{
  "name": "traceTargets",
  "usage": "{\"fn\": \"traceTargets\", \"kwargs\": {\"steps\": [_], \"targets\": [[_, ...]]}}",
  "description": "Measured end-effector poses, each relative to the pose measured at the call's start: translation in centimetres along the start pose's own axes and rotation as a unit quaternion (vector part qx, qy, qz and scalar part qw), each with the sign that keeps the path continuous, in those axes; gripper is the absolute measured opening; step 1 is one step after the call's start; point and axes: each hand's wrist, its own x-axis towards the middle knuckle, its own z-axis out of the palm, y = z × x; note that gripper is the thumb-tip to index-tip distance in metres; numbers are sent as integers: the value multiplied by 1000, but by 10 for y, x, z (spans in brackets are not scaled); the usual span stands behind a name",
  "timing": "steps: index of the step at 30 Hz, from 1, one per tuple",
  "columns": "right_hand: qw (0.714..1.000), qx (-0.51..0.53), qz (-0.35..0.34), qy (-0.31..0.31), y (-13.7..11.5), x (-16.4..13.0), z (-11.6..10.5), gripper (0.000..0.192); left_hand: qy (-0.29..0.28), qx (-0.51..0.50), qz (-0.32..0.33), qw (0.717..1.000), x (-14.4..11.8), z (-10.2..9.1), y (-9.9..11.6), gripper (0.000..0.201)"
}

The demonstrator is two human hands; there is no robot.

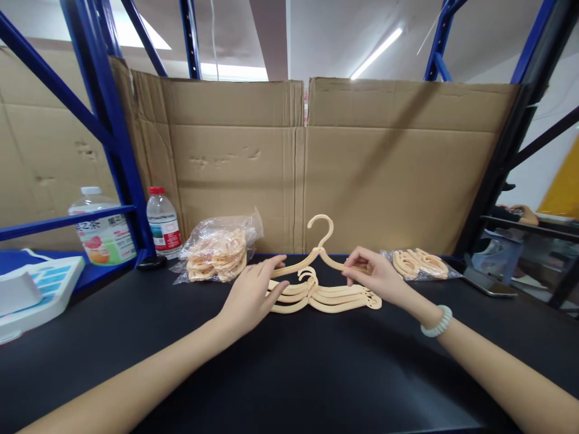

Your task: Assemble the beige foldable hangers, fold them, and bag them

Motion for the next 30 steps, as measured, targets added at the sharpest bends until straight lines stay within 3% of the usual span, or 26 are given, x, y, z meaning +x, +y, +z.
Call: {"fn": "traceTargets", "kwargs": {"steps": [3,5,8,10,12,14,18,23,30], "targets": [[999,27,-3,-46,-6,2,-1,21,-81,-49,-61,994,-4,6,4,23],[999,26,4,-37,-3,7,-16,22,-100,-70,-83,989,-7,9,7,26],[993,-62,25,100,13,11,-59,22,-105,-85,-98,986,-12,15,12,27],[961,-216,72,161,27,9,-91,17,-118,-83,-97,985,-15,18,15,27],[898,-396,167,92,41,3,-116,11,-138,-76,-91,983,-17,21,17,28],[859,-457,229,38,53,-5,-128,11,-155,-68,-86,982,-18,23,18,28],[849,-451,277,-11,70,-13,-124,29,-154,-64,-93,982,-18,24,18,28],[853,-423,305,-23,82,-14,-114,26,-152,-65,-103,981,-17,25,17,28],[865,-388,318,6,88,-13,-107,20,-150,-69,-95,982,-17,27,15,29]]}}
